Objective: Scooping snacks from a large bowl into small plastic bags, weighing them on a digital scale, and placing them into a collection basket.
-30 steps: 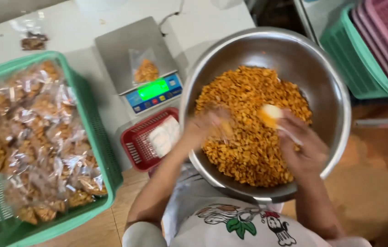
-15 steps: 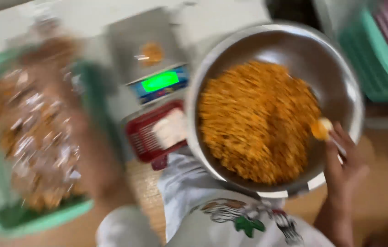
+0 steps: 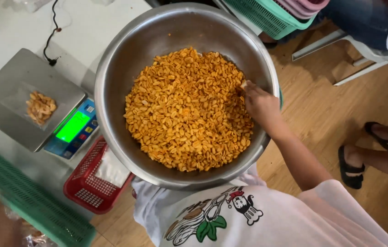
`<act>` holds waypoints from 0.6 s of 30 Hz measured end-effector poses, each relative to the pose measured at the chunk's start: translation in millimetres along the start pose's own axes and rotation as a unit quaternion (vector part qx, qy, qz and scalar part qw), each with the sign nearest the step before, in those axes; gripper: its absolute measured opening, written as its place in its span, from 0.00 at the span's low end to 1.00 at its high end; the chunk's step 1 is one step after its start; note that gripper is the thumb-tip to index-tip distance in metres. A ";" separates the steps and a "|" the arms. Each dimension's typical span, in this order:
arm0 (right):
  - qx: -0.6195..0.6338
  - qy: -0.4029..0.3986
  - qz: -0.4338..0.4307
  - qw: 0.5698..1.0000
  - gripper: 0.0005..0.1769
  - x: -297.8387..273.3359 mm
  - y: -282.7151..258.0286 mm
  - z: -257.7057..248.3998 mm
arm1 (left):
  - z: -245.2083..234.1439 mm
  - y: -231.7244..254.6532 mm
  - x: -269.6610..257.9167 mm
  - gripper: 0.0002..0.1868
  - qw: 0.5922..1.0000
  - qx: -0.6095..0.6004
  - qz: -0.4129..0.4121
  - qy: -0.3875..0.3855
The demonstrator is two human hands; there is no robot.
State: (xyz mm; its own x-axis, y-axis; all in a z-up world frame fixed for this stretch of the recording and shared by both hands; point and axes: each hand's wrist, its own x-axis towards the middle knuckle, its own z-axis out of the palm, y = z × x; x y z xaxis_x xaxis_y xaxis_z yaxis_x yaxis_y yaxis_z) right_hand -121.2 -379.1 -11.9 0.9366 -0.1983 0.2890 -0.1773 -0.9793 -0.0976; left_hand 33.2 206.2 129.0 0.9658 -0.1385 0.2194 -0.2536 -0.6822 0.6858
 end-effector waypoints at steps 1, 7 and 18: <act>0.019 -0.047 -0.017 0.999 0.11 2.5 4.6 13.7 | 13.4 6.8 -36.8 0.13 0.996 0.079 0.015 0.035; 0.240 -0.181 0.214 0.929 0.20 15.6 -29.0 -41.2 | 96.0 14.0 -83.8 0.11 0.955 -0.255 -0.122 0.093; 0.320 0.009 0.156 0.934 0.12 4.0 -26.4 -58.5 | 146.3 -61.6 -87.7 0.12 0.991 0.095 -0.062 -0.066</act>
State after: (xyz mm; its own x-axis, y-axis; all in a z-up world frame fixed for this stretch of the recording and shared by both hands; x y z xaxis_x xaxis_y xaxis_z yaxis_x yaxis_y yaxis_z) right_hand -130.5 -356.3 47.6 0.8633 -0.4765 0.1667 -0.2179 -0.6497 -0.7283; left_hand -27.9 155.3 -34.1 0.9909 -0.1286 0.0401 -0.1291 -0.8213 0.5557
